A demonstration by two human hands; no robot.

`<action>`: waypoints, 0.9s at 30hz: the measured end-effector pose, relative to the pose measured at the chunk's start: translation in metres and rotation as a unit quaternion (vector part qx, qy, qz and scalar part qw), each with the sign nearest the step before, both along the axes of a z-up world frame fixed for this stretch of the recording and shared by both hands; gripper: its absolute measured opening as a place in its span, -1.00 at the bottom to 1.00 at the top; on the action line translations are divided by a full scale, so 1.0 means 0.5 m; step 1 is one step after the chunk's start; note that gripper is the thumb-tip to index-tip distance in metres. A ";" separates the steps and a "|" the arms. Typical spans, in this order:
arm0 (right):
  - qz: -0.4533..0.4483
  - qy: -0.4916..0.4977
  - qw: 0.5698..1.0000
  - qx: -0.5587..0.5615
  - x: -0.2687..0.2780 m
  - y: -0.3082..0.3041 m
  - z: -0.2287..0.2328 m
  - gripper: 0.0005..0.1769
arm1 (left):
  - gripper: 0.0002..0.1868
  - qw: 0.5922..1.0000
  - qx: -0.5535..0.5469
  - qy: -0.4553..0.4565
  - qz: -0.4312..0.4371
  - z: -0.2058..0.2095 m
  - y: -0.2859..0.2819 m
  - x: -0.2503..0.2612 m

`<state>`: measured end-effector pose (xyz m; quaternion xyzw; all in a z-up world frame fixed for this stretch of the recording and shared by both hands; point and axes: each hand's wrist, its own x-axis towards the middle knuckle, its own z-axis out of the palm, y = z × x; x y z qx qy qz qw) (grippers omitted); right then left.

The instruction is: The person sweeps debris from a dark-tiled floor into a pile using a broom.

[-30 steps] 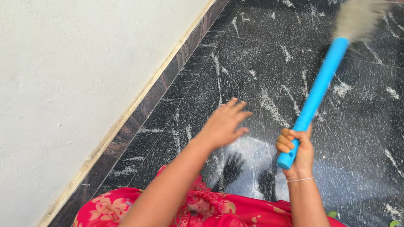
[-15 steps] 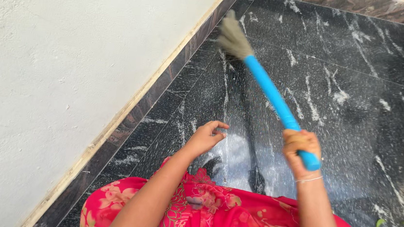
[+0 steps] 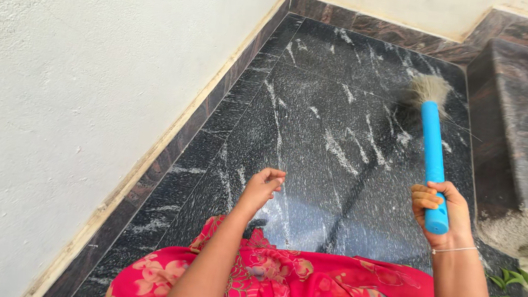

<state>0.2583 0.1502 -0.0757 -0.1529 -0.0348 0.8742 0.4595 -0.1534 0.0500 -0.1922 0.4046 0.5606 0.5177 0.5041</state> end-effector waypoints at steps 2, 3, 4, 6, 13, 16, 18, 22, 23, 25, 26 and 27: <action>0.012 0.021 1.000 -0.003 -0.034 -0.049 0.043 -0.77 | -0.64 1.000 -0.004 -0.015 -0.003 0.016 0.003 0.010; 0.023 0.021 1.000 0.002 -0.057 -0.079 0.061 -0.77 | -0.64 1.000 -0.011 -0.027 -0.002 0.030 0.001 0.018; 0.034 0.021 0.999 0.007 -0.084 -0.108 0.079 -0.77 | -0.64 1.000 -0.009 -0.029 -0.004 0.047 -0.003 0.024; 0.060 0.067 0.996 -0.003 -0.138 -0.169 0.110 -0.78 | -0.63 0.996 0.010 -0.083 -0.027 0.082 -0.014 0.038; 0.176 0.317 0.914 -0.184 -0.371 -0.239 0.079 -0.78 | -0.44 0.985 0.036 -0.150 -0.081 0.149 -0.041 0.039; 0.209 0.206 0.944 -0.149 -0.453 -0.199 0.010 -0.80 | -0.26 0.969 -0.011 -0.236 -0.072 0.162 -0.016 0.014; 0.202 0.174 0.959 -0.100 -0.499 -0.106 -0.011 -0.87 | -0.23 0.948 0.011 -0.310 -0.071 0.166 -0.011 -0.001; 0.168 0.190 0.957 -0.141 -0.546 -0.010 -0.033 -0.82 | -0.25 0.944 0.025 -0.321 -0.073 0.174 -0.007 0.003; 0.144 0.134 0.970 -0.143 -0.564 -0.003 -0.045 -0.81 | -0.28 0.946 0.005 -0.320 -0.056 0.167 -0.002 0.005; 0.172 0.076 0.977 -0.096 -0.604 0.000 -0.077 -0.77 | -0.30 0.946 -0.019 -0.321 -0.040 0.127 0.008 0.005; 0.197 0.018 0.979 -0.045 -0.619 -0.001 -0.091 -0.73 | -0.35 0.943 -0.020 -0.332 -0.033 0.096 0.021 -0.001; 0.196 0.018 0.979 -0.047 -0.632 -0.008 -0.106 -0.73 | -0.40 0.936 -0.019 -0.351 -0.022 0.058 0.037 -0.010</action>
